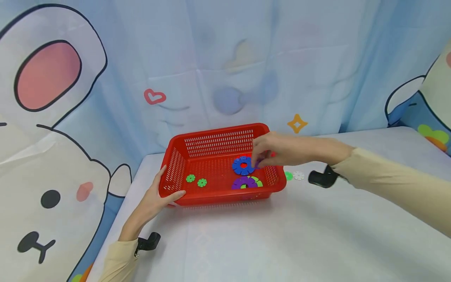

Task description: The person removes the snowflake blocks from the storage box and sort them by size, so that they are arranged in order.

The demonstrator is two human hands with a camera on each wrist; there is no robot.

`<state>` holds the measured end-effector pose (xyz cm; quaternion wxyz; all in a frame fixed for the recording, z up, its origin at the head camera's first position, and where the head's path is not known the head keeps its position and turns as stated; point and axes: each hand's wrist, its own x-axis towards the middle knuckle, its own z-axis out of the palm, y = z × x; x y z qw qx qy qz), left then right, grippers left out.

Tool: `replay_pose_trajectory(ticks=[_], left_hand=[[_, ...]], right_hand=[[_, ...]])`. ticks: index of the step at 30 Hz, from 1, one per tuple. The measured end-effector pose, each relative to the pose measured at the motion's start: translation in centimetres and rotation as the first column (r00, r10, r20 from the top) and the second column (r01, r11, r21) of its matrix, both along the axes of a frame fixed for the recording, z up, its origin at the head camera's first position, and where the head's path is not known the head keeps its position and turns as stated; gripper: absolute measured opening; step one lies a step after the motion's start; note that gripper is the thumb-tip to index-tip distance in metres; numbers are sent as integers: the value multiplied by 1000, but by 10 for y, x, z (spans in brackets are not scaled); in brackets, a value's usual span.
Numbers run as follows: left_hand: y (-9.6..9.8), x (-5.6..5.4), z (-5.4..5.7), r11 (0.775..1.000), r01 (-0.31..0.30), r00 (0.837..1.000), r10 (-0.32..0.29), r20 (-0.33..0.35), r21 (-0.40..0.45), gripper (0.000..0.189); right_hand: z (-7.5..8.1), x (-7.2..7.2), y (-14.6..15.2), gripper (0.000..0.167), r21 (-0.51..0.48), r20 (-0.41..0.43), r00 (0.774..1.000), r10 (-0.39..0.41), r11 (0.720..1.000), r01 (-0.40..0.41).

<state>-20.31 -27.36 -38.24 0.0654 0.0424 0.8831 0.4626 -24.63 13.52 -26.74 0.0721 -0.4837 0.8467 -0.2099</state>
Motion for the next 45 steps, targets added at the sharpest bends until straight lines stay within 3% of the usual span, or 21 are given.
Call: replay_pose_trajectory(ticks=[3, 7, 12, 18, 23, 29, 38, 45], left_hand=[[-1, 0, 1, 1000, 2, 1000, -2, 1, -5, 110], [-3, 1, 1, 1000, -3, 1000, 3, 4, -5, 110], [-7, 6, 1, 1000, -9, 1000, 9, -1, -1, 109], [-11, 8, 5, 1000, -9, 1000, 9, -11, -1, 109], [-13, 11, 6, 1000, -7, 1000, 7, -4, 21, 109], [-12, 13, 6, 999, -12, 1000, 12, -6, 39, 108], [-7, 16, 1, 1000, -5, 1000, 6, -7, 23, 108], [-6, 14, 2, 999, -10, 1000, 10, -1, 35, 107]], right_hand=[[-4, 10, 35, 17, -14, 67, 993, -94, 995, 96], [-23, 17, 75, 22, -23, 130, 968, -215, 975, 220], [-51, 17, 112, 25, -75, 190, 927, -323, 937, 342], [-81, 8, 137, 26, -82, 211, 881, -424, 890, 449], [-102, -2, 143, 26, -80, 215, 870, -443, 880, 468], [-115, -18, 140, 22, -33, 233, 861, -452, 881, 472], [-130, -26, 141, 16, 17, 350, 790, -503, 847, 532], [-132, -29, 137, 18, 33, 317, 791, -523, 840, 542]])
